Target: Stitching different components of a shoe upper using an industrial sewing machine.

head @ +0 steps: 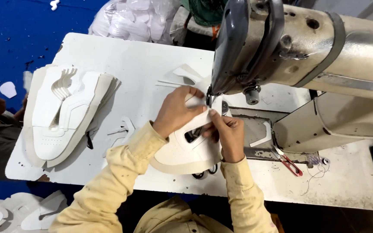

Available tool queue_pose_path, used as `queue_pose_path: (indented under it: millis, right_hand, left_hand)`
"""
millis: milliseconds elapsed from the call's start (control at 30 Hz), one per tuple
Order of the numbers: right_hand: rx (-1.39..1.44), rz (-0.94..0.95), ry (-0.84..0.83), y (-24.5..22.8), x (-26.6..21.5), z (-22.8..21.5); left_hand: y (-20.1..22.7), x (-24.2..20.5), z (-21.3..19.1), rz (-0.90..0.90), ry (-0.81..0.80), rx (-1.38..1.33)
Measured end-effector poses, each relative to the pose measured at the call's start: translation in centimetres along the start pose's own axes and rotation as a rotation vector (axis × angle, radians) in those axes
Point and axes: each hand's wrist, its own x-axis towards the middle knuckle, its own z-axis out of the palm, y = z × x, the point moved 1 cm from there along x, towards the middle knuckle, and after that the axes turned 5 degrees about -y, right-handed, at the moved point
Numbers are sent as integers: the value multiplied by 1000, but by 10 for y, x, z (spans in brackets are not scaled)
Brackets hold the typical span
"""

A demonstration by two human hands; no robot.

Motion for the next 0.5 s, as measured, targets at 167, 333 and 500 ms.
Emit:
queue_pose_path:
  millis: [167,333,500]
  right_hand:
    - [-50,-40,4,-9,-42,-11]
    - [-154,10,118,14,-102,-21]
    - [-188,-194,153,54,-112,-41]
  left_hand:
    - [-3,10,-2,7,-5,-75]
    - [0,-4,5,69,38,-114]
    - [3,-29,27,99,247,-115]
